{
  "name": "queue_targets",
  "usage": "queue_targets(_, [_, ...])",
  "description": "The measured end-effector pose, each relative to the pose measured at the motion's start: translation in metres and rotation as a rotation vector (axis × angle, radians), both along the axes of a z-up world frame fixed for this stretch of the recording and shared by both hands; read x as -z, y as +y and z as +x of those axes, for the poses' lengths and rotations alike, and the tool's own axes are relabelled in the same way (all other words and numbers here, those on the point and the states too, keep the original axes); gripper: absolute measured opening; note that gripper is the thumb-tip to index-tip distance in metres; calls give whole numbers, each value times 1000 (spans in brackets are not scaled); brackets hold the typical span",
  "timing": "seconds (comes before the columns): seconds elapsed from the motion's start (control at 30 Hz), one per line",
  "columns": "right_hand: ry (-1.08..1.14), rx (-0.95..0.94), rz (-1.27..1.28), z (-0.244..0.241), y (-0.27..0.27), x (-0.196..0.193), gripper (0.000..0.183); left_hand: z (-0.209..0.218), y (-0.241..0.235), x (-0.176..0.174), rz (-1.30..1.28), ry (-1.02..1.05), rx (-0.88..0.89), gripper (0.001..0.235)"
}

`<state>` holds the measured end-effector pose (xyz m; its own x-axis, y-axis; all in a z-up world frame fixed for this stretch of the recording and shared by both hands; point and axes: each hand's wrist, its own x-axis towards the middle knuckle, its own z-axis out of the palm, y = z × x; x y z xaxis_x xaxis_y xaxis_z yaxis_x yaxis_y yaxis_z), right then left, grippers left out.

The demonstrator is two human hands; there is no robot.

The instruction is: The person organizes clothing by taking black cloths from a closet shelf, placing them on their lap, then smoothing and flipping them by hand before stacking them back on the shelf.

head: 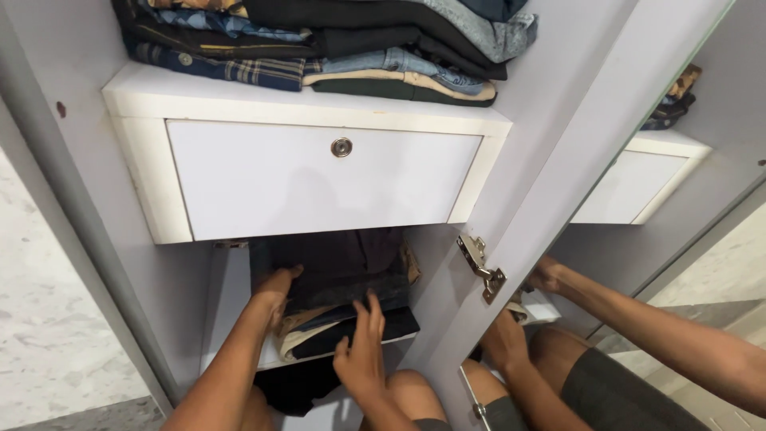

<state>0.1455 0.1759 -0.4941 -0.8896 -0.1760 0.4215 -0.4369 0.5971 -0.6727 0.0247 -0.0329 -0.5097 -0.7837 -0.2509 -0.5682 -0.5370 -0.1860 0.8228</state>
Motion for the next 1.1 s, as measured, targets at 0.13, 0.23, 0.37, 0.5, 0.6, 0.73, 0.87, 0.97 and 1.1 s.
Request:
queue_targets(0.13, [-94,57,-198,-26,6,52,43,24,6,-14,88,93,-11,78])
queue_targets(0.23, [-387,-23,-504,-52,12,84,20,40,3,-16,250,240,-79,60])
queue_targets(0.37, [-683,-188,-978,-60,12,65,43,46,-7,-7,329,344,-112,41])
queue_targets(0.5, [-896,-291,-1351,-51,6,31,84,49,-10,15,398,445,-97,32])
queue_targets(0.6, [-979,-250,-1592,-38,-4,7,98,63,-13,17,454,493,-87,29])
queue_targets(0.73, [-1019,-215,-1765,-32,-10,-1,98,79,-34,40,531,467,-74,30])
queue_targets(0.87, [-1043,-207,-1763,-29,-10,4,83,84,-66,88,583,428,-58,26])
queue_targets(0.97, [-1060,-288,-1720,-23,-6,-5,77,120,-53,39,589,362,-99,35])
queue_targets(1.1, [-1087,-372,-1700,-1,-3,-38,78,164,-27,-39,594,319,-197,65])
